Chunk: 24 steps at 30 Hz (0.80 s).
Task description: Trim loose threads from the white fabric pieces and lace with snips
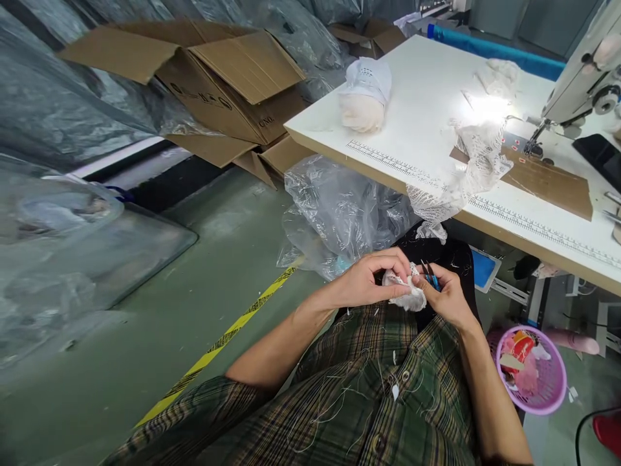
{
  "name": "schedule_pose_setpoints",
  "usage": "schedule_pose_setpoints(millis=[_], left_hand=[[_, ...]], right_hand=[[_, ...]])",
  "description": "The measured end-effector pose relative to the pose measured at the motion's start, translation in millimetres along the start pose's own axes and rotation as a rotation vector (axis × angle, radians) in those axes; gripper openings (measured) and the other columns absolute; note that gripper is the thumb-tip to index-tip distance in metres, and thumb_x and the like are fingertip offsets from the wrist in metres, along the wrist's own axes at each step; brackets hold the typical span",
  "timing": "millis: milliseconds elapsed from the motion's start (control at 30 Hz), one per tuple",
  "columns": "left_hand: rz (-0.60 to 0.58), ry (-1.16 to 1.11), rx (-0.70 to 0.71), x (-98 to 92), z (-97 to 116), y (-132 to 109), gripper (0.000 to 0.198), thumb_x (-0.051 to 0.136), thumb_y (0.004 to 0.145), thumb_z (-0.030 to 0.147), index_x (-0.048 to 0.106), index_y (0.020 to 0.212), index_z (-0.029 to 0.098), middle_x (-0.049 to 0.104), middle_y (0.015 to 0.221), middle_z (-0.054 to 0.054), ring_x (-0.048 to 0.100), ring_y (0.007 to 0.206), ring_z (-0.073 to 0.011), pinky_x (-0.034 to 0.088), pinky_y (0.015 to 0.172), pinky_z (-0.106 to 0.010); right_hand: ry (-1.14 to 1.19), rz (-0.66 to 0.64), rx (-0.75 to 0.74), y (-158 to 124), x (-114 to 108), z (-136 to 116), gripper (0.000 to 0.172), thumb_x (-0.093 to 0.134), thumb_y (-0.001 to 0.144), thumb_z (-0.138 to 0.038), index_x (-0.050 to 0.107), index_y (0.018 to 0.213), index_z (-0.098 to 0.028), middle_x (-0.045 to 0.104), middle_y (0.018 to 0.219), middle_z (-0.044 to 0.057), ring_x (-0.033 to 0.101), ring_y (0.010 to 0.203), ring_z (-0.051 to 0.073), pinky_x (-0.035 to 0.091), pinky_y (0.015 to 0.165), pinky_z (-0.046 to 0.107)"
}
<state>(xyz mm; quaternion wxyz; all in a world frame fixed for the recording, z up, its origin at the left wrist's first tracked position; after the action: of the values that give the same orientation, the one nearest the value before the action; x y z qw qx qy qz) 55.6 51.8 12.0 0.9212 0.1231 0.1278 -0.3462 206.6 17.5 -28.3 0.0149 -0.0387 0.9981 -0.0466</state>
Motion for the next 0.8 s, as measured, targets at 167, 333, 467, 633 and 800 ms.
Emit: schedule_pose_setpoints(millis=[167, 333, 467, 633, 800], left_hand=[[-0.038, -0.018, 0.089, -4.7, 2, 6, 0.016, 0.075, 0.078, 0.028, 0.065, 0.075, 0.017, 0.049, 0.146, -0.013, 0.047, 0.136, -0.0286, 0.039, 0.11, -0.046], [-0.134, -0.11, 0.031, -3.1, -6, 11, 0.02, 0.074, 0.078, 0.028, 0.059, 0.074, 0.016, 0.069, 0.12, -0.012, 0.062, 0.117, -0.0252, 0.044, 0.102, -0.042], [-0.122, -0.122, -0.111, -1.8, -15, 11, 0.025, 0.075, 0.076, 0.032, 0.056, 0.077, 0.016, 0.07, 0.09, -0.005, 0.065, 0.086, -0.017, 0.049, 0.078, -0.03], [-0.15, -0.257, -0.211, 2.0, -26, 5, 0.039, 0.079, 0.073, 0.037, 0.054, 0.093, 0.016, 0.061, 0.078, 0.001, 0.056, 0.069, -0.0099, 0.041, 0.064, -0.023], [-0.215, -0.449, -0.281, 0.3, -44, -1, 0.051, 0.082, 0.07, 0.041, 0.056, 0.105, 0.015, 0.059, 0.075, 0.003, 0.052, 0.063, -0.0077, 0.038, 0.058, -0.021]], right_hand=[[-0.003, -0.016, 0.082, -2, 3, -7, 0.038, 0.084, 0.063, -0.051, 0.071, 0.074, -0.017, 0.063, 0.066, 0.0, 0.05, 0.058, 0.011, 0.042, 0.056, 0.025], [-0.108, -0.105, 0.033, -2, 6, -18, 0.035, 0.077, 0.072, -0.05, 0.072, 0.079, -0.016, 0.064, 0.071, 0.001, 0.049, 0.062, 0.012, 0.042, 0.057, 0.025], [-0.205, -0.16, -0.01, -7, 6, -24, 0.033, 0.064, 0.084, -0.047, 0.074, 0.084, -0.016, 0.059, 0.067, 0.0, 0.044, 0.061, 0.012, 0.038, 0.056, 0.024], [-0.122, -0.218, 0.068, -12, 11, -16, 0.037, 0.074, 0.076, -0.052, 0.073, 0.085, -0.016, 0.056, 0.066, -0.001, 0.042, 0.059, 0.011, 0.037, 0.055, 0.024], [0.029, -0.155, 0.143, -10, 15, 6, 0.05, 0.075, 0.069, -0.065, 0.072, 0.078, -0.017, 0.059, 0.068, 0.0, 0.043, 0.06, 0.011, 0.037, 0.057, 0.026]])
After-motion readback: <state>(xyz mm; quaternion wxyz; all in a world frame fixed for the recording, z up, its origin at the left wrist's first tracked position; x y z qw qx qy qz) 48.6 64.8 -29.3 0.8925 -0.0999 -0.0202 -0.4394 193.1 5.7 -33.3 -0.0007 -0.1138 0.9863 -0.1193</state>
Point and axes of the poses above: each hand's wrist, its own y-axis towards the middle knuckle, its own x-axis out of the palm, z = x × y, the point moved 5 cm from there along y, towards the middle knuckle
